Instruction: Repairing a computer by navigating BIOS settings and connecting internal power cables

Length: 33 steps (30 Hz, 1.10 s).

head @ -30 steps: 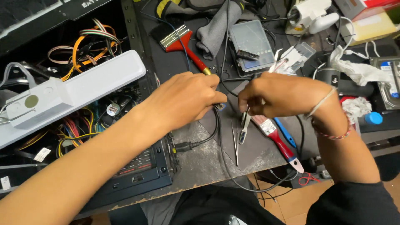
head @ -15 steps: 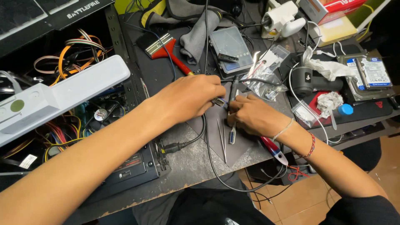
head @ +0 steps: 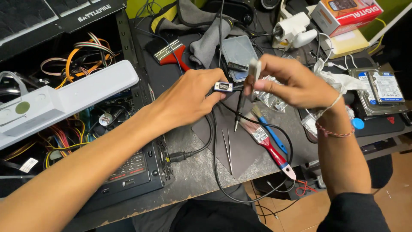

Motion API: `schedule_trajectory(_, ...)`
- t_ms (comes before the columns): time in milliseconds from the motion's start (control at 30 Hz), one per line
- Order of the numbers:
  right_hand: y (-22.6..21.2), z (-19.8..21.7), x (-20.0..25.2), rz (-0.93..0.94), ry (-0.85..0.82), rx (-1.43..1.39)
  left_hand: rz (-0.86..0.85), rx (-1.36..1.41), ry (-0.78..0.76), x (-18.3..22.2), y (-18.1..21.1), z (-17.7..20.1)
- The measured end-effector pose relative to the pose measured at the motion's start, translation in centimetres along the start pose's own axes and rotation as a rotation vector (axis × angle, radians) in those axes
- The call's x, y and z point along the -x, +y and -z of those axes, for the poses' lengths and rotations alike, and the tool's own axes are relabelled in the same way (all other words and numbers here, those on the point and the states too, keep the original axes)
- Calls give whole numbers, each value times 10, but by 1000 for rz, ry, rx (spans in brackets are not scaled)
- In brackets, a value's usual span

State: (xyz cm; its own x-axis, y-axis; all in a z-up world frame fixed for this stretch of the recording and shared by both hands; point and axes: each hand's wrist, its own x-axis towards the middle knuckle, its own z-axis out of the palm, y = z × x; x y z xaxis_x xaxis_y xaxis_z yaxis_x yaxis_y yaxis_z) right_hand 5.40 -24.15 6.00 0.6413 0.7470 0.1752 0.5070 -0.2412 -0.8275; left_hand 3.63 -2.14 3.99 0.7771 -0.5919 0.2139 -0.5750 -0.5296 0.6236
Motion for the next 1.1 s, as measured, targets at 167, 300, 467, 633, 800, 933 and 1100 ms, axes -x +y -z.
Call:
schedule_trajectory(167,-28,30,-16,-178,-136,285,197,17,-92,3,12,18)
schedule_trajectory(300,-20,35,-25,-178,-248,336,186,29,-80,4,5,18)
schedule_trajectory(467,-14,34,-39,-221,-283,312,115,-29,-118,2,-5,8)
schedule_trajectory(633,-6,30,-51,-212,-403,387,140,-48,-138,-1,-11,6)
schedule_trajectory(800,2,25,-58,-295,-567,358,72,-91,-71,2,-16,3)
schedule_trajectory(933,5,22,-61,-439,-538,513,44,-193,-56,4,-21,-2)
schedule_trajectory(1100,12,27,-59,-162,-532,404,125,-300,-86,3,-21,-3)
